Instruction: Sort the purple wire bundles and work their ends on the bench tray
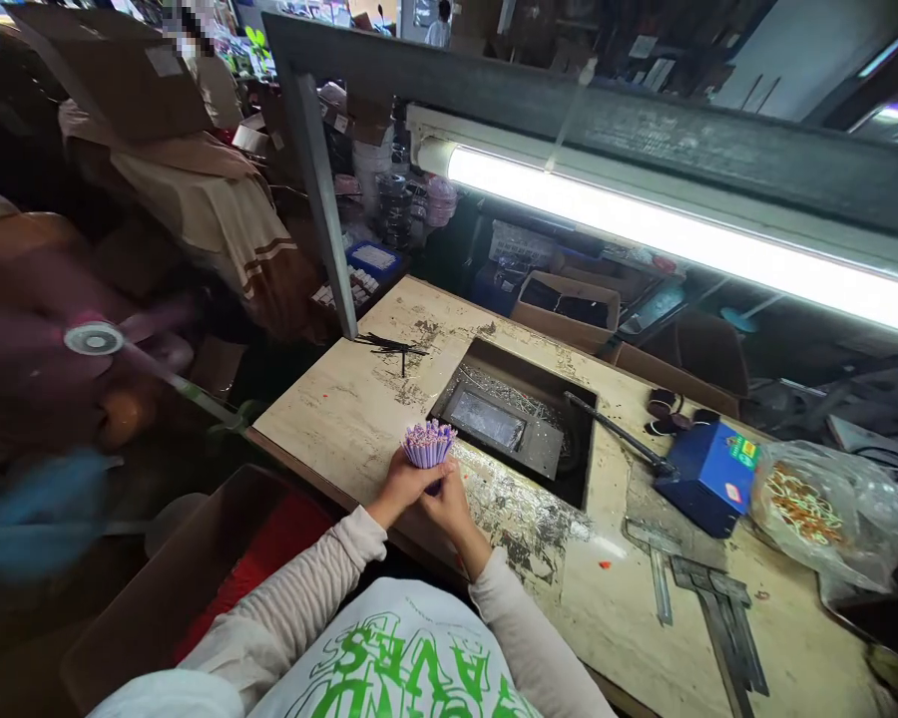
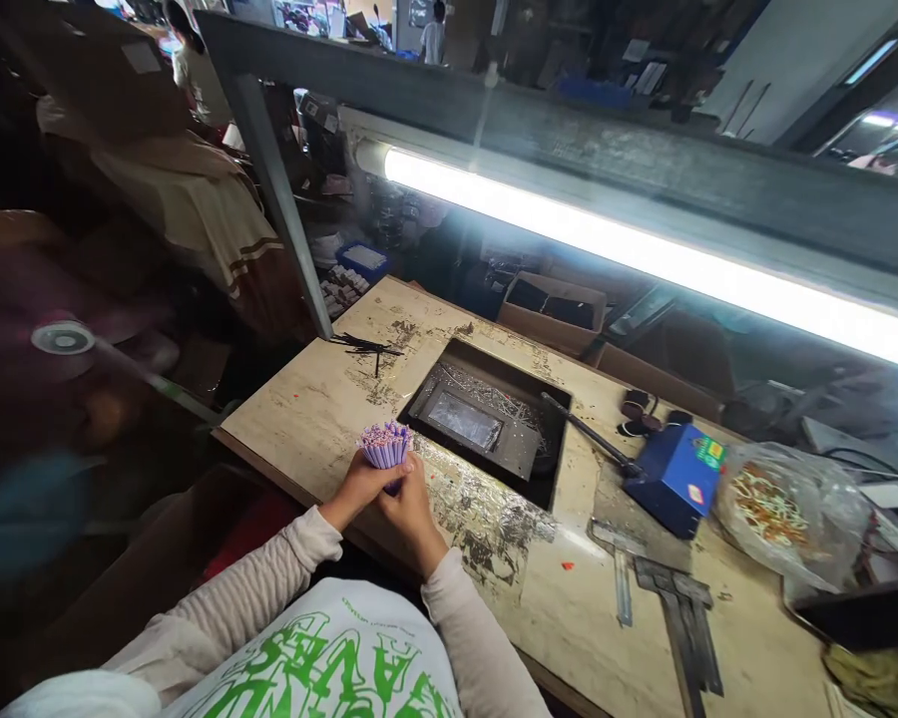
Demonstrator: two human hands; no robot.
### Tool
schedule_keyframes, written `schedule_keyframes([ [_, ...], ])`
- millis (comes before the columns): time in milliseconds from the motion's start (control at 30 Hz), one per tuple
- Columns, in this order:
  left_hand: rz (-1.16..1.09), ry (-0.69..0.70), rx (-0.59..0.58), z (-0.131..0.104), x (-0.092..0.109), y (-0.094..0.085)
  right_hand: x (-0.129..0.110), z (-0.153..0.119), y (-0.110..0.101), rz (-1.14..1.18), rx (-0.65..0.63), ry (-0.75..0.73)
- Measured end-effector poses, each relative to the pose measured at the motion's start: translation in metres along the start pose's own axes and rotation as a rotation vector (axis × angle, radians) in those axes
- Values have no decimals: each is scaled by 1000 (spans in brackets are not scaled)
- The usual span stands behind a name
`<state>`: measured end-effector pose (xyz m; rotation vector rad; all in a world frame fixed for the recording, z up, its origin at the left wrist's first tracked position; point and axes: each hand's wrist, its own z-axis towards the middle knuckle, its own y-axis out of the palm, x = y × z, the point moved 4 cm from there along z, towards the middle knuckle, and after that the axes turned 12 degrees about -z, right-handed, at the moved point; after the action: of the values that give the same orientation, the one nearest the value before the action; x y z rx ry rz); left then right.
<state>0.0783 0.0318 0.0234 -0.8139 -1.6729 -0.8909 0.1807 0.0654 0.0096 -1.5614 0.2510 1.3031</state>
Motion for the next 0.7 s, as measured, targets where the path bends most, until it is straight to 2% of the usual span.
schedule_keyframes([
  [67,-2,6,0,-7,8,7,-4,5,0,100,-36,24],
  [100,-7,0,-47,-9,15,9,-4,6,-2,159,-86,38],
  [167,-53,-52,-225,-12,29,12,-4,6,-6,304,-265,70],
  [233,-153,-143,-397,-14,41,13,-4,1,-9,480,-502,106],
  [300,-233,-212,-434,-14,47,13,-5,-5,-10,647,-664,143],
  [400,-256,-218,-323,-13,45,13,-8,-9,-10,794,-665,198],
  [500,-231,-202,-244,-13,40,15,-7,-10,-7,796,-640,247],
  [567,-215,-210,-250,-14,38,17,-3,-11,-6,779,-677,267],
  [700,-220,-246,-358,-19,41,20,6,-7,-7,641,-774,223],
])
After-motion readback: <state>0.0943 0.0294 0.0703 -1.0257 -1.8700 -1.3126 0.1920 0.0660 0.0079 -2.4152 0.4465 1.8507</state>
